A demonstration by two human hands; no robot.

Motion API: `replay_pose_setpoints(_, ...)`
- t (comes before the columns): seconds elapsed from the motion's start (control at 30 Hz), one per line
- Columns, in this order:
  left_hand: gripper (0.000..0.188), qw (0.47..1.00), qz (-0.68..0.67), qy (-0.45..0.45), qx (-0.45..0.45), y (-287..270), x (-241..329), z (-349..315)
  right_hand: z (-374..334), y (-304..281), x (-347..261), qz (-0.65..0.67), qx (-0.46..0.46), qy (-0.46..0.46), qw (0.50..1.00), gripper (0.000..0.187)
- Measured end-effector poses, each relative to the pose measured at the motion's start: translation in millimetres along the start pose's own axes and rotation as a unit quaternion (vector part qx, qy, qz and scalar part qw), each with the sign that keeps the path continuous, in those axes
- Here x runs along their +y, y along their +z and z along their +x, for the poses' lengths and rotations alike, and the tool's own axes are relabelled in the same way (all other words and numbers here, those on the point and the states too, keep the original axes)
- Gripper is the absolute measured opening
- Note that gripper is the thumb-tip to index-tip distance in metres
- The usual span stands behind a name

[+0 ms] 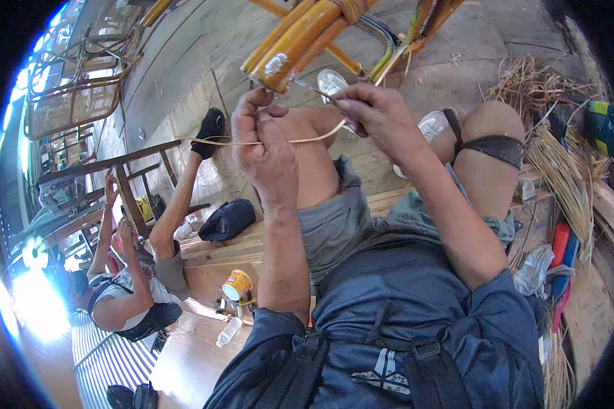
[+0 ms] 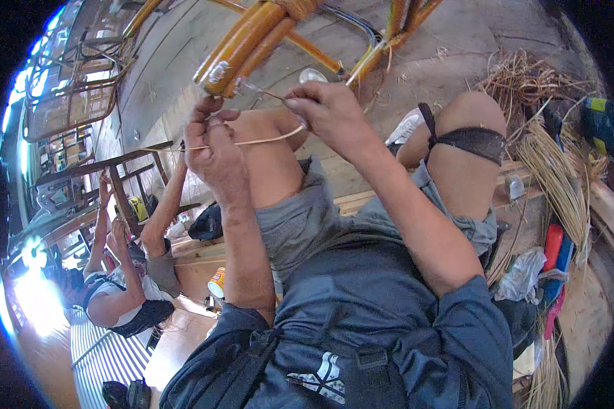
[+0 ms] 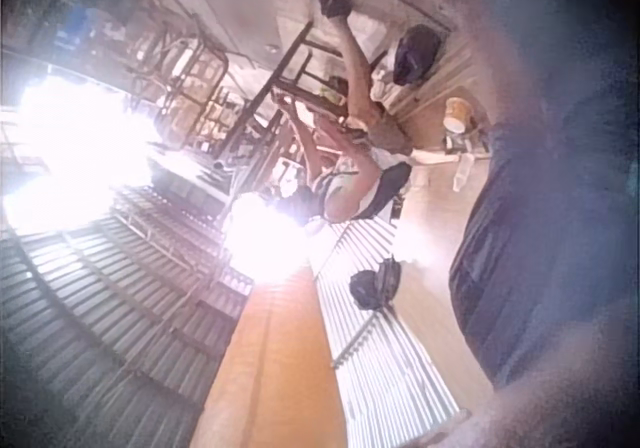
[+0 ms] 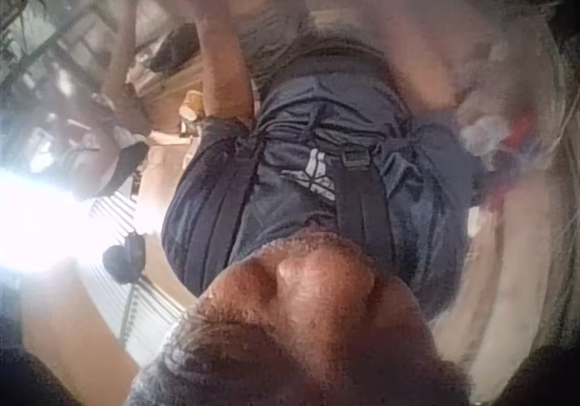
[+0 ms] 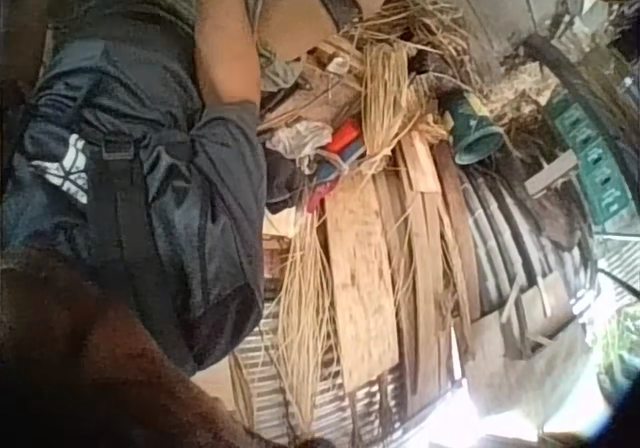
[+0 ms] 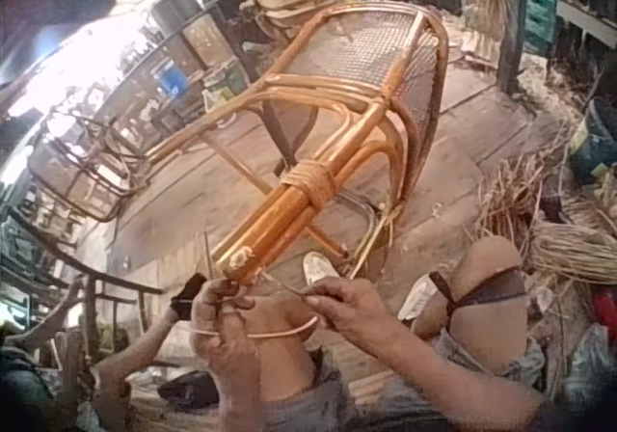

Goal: The person is wrapping rattan or bamboo strips around the joints of a chair frame to reinforce and decorate it.

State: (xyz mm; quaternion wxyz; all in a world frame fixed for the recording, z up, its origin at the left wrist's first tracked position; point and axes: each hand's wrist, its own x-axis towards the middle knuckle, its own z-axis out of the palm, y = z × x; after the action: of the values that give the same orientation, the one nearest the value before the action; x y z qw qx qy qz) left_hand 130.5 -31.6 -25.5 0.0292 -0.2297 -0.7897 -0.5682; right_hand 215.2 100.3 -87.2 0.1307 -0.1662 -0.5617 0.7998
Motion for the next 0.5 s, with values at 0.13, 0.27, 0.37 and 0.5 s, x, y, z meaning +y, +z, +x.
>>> replay_pose_setpoints(0.13,0.027,1.000,-0.010,-0.009,0.005,-2.3,1.6,0.7,-21.4,-0.5,-19.6,0.005,0.058,0.082,0.995,0.016)
replay_pose_setpoints(0.27,0.027,0.999,0.005,0.034,-0.006,-2.5,2.4,1.4,-21.1,7.1,-30.3,0.048,0.071,0.085,0.993,0.015)
replay_pose_setpoints(0.37,0.026,1.000,0.006,0.031,-0.005,-2.1,3.0,1.3,-9.3,16.4,-31.1,-0.011,0.061,0.048,0.997,0.013)
replay_pose_setpoints(0.5,0.027,1.000,0.001,0.020,-0.007,-3.5,3.5,0.3,-7.8,21.0,-32.1,-0.062,0.092,0.017,0.994,0.011)
